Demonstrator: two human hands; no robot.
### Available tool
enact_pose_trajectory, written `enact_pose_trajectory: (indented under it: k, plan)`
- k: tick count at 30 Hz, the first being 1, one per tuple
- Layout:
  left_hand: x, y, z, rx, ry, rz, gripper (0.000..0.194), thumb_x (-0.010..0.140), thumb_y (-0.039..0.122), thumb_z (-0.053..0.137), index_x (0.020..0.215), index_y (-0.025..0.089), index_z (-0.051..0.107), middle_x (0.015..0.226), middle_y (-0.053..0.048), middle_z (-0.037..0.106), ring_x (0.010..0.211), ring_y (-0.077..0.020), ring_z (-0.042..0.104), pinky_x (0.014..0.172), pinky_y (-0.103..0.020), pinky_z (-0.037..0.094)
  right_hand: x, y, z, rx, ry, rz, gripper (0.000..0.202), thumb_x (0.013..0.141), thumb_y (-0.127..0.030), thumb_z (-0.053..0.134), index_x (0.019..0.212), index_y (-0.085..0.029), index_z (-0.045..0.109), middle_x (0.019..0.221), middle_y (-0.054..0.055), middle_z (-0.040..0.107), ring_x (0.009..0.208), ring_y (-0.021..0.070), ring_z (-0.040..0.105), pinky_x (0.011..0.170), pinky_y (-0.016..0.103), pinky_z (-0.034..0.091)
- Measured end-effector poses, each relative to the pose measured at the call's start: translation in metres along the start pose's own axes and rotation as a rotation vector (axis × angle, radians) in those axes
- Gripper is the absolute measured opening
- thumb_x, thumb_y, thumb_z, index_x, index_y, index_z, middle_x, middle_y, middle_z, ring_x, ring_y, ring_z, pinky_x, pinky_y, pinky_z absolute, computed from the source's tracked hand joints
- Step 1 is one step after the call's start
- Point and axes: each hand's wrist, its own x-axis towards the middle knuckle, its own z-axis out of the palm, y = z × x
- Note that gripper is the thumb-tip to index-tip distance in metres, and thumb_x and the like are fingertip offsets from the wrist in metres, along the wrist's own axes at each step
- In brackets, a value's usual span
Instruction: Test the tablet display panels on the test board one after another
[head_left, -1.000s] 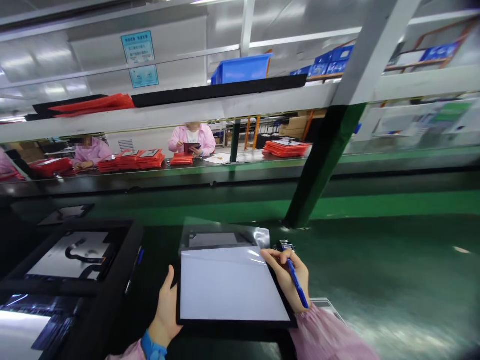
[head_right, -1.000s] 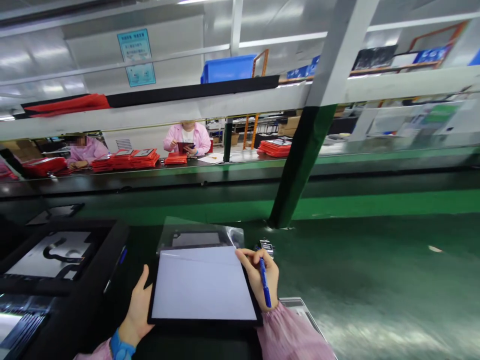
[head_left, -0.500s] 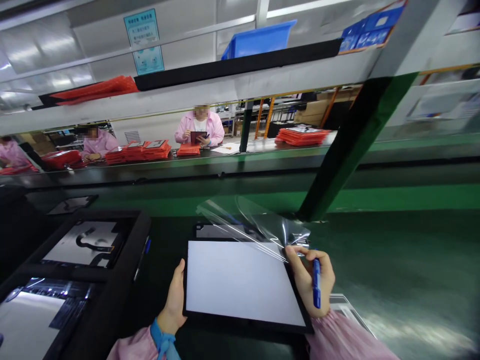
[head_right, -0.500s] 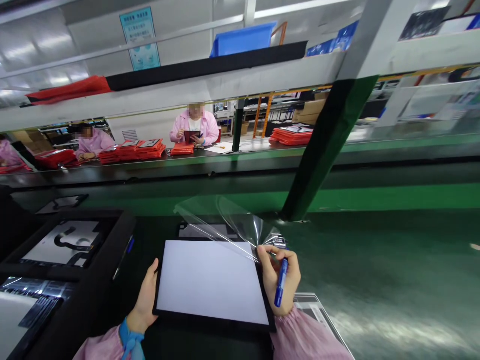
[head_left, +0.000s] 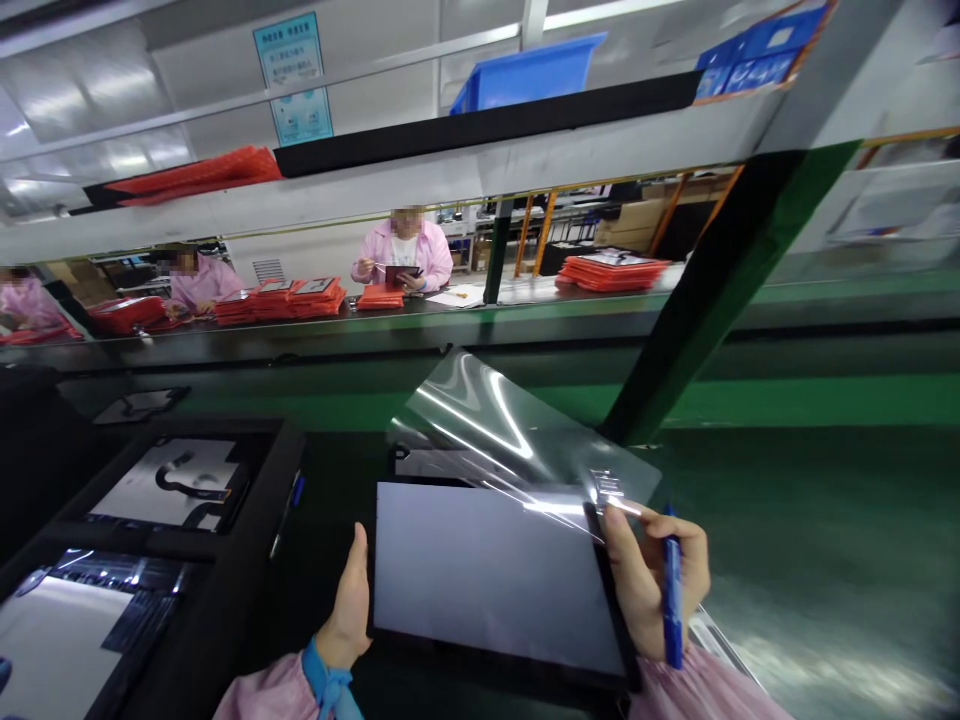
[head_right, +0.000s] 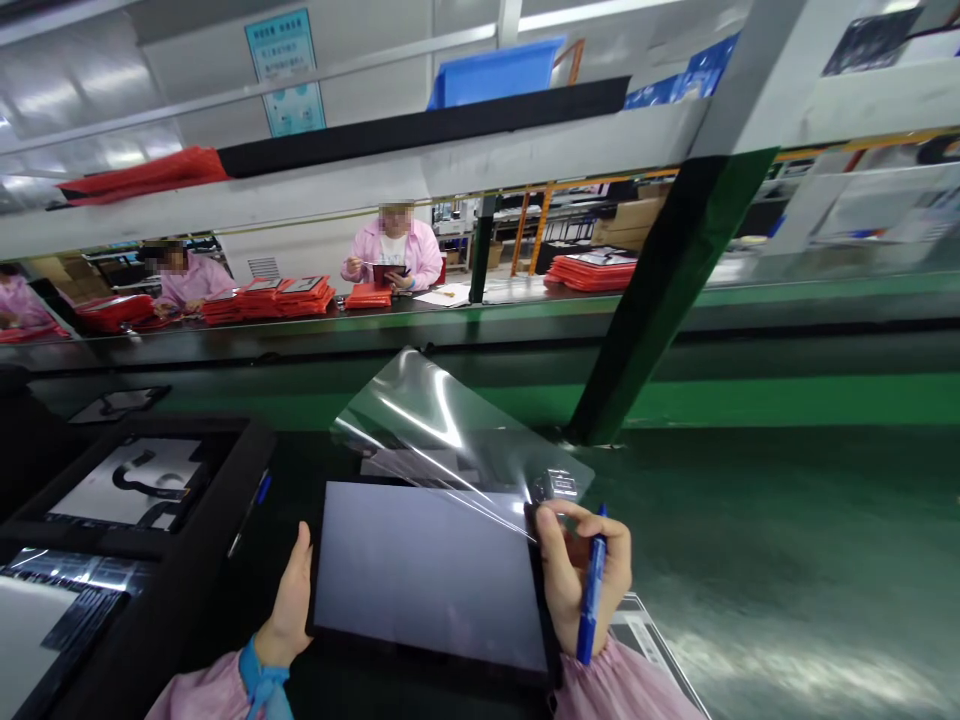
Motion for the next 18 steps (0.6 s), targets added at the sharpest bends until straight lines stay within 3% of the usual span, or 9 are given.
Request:
enact_pose_trajectory:
  k: [3, 6, 8, 10, 14, 16, 18]
  plan:
    - [-0.001, 0.003, 0.003, 0.003, 0.049, -0.01, 0.077, 0.092, 0.059, 0.041, 0.153, 0.021, 0.014, 0.142, -0.014, 0.052, 0.126, -0.0314, 0.053, 0.106, -0.048, 0.04, 0.005, -0.001, 0.0, 0.061, -0.099, 0.045, 0.052, 0.055, -0.045, 0.087, 0.074, -0.023, 0.044, 0.076, -0.001, 0.064, 0.056, 0.0105, 0.054, 0.051, 0.024, 0.043]
    - [-0.001, 0.006, 0.005, -0.044, -0.099, -0.031, 0.073, 0.091, 0.063, 0.038, 0.149, 0.019, 0.029, 0.134, -0.015, 0.06, 0.124, -0.0344, 0.055, 0.105, -0.052, 0.04, 0.009, -0.015, -0.002, 0.152, -0.14, 0.114, 0.047, 0.06, -0.052, 0.082, 0.073, -0.023, 0.047, 0.07, -0.002, 0.06, 0.058, 0.012, 0.053, 0.059, 0.03, 0.048]
    - [0.0, 0.006, 0.004, -0.076, -0.168, -0.04, 0.069, 0.091, 0.063, 0.038, 0.145, 0.02, 0.039, 0.127, -0.015, 0.065, 0.121, -0.0355, 0.057, 0.103, -0.054, 0.041, 0.008, -0.03, -0.005, 0.095, -0.124, 0.088, 0.041, 0.065, -0.049, 0.08, 0.071, -0.024, 0.048, 0.065, -0.002, 0.058, 0.062, 0.0154, 0.056, 0.063, 0.032, 0.05]
    - [0.002, 0.004, 0.001, -0.091, -0.169, -0.029, 0.066, 0.09, 0.063, 0.04, 0.142, 0.022, 0.044, 0.122, -0.015, 0.068, 0.119, -0.0356, 0.059, 0.101, -0.055, 0.042, 0.001, -0.044, -0.007, -0.11, -0.171, -0.008, 0.037, 0.068, -0.043, 0.079, 0.07, -0.024, 0.047, 0.068, 0.001, 0.064, 0.067, 0.0197, 0.062, 0.064, 0.034, 0.05]
    - [0.004, 0.0, -0.003, -0.089, -0.151, -0.03, 0.066, 0.09, 0.063, 0.041, 0.141, 0.022, 0.045, 0.121, -0.014, 0.069, 0.12, -0.0353, 0.058, 0.102, -0.055, 0.041, -0.025, -0.048, 0.001, -0.566, -0.45, -0.405, 0.018, 0.083, -0.035, 0.064, 0.078, -0.024, 0.051, 0.098, 0.011, 0.072, 0.088, 0.0298, 0.068, 0.075, 0.046, 0.054]
    - [0.003, 0.0, -0.004, -0.092, -0.169, -0.031, 0.066, 0.091, 0.061, 0.04, 0.142, 0.021, 0.044, 0.122, -0.014, 0.068, 0.12, -0.0344, 0.058, 0.105, -0.053, 0.039, -0.044, -0.038, 0.014, -0.7, -0.535, -0.569, 0.008, 0.091, -0.029, 0.053, 0.085, -0.023, 0.054, 0.114, 0.015, 0.068, 0.109, 0.0355, 0.062, 0.087, 0.058, 0.05]
    - [0.002, 0.001, -0.004, -0.108, -0.22, -0.029, 0.066, 0.092, 0.061, 0.037, 0.142, 0.018, 0.044, 0.122, -0.014, 0.068, 0.12, -0.0336, 0.059, 0.107, -0.051, 0.037, -0.064, -0.028, 0.031, -0.781, -0.616, -0.646, 0.012, 0.094, -0.021, 0.044, 0.089, -0.022, 0.054, 0.126, 0.016, 0.063, 0.124, 0.0385, 0.052, 0.094, 0.066, 0.045]
